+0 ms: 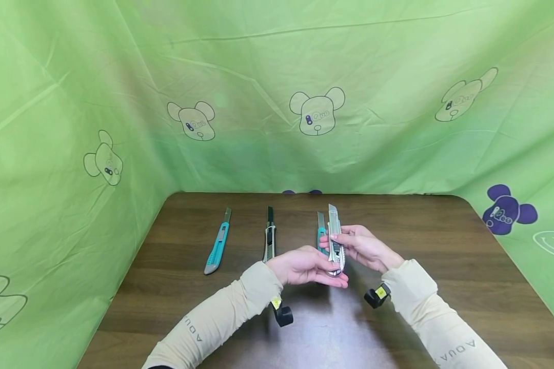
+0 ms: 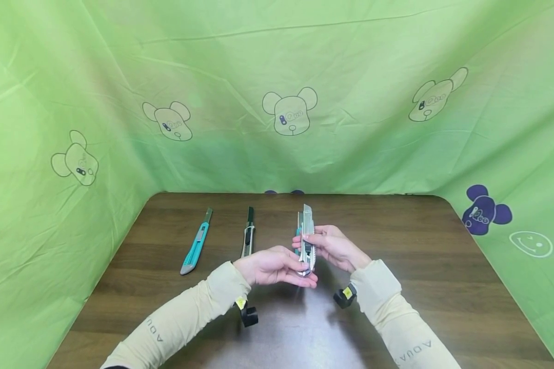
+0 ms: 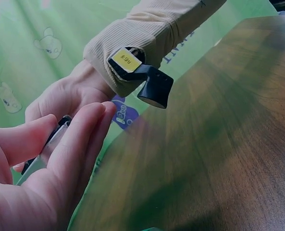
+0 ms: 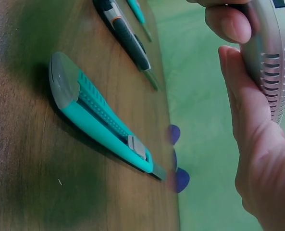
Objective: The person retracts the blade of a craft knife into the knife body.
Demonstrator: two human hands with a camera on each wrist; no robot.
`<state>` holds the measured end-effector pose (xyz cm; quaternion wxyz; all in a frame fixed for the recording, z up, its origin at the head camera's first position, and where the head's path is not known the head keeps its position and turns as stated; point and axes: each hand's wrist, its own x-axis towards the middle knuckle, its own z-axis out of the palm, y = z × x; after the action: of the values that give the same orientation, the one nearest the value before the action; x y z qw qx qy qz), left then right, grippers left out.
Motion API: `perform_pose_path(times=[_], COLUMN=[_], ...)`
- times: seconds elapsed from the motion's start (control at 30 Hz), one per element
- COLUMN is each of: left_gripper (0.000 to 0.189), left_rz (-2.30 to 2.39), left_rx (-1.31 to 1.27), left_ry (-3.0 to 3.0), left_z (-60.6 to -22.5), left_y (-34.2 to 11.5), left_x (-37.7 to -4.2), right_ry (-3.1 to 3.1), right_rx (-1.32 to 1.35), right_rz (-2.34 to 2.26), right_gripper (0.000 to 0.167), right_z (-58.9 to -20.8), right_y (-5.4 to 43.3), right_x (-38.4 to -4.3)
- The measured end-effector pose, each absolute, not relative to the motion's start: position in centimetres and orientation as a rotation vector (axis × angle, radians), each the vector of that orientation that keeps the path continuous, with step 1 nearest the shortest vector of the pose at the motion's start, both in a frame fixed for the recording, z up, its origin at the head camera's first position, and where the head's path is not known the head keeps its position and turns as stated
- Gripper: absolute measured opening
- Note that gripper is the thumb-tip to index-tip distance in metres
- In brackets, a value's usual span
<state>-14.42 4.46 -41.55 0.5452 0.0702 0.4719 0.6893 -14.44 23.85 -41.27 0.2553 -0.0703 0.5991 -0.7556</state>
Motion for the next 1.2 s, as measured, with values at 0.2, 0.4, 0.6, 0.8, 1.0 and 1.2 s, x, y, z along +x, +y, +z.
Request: perform_pose_path(times=[0.2, 0.4, 0.6, 0.8, 1.0, 1.2], left_gripper=[0.032, 0.034, 0.038, 0.029, 0.021, 0.028], left_rz=[1.631, 1.626, 1.625, 1.633, 1.59, 1.595], left_rx=[0.163, 0.178, 0.173, 0.202, 0.269, 0.277], left_ry=[1.124, 1.121, 1.12, 1.147, 1.189, 1.155], left_z=[-41.67, -41.63, -41.56, -41.45, -41.48, -41.53], left_y=[4.4, 4.41, 4.48, 4.33, 4.09, 3.85], left_x=[-14.46, -14.49, -14.42, -14.35, -14.23, -14.28], right_ry=[1.636, 1.64, 1.609, 1.57, 1.571, 1.547], right_rx=[-0.201, -0.236, -0.247, -0.223, -0.134, -0.055], right_rz=[-2.037, -2.031, -2.036, -2.064, -2.069, -2.101], right_gripper=[0.042, 0.044, 0.051, 0.041, 0.033, 0.032], right_z=[-41.36, -41.4, -41.49, -41.66, -41.5, -41.62], right_y=[23.9, 24.06, 24.03, 23.92, 23.75, 23.74], right_x=[-14.42, -14.4, -14.26, -14.1, -14.02, -14.11])
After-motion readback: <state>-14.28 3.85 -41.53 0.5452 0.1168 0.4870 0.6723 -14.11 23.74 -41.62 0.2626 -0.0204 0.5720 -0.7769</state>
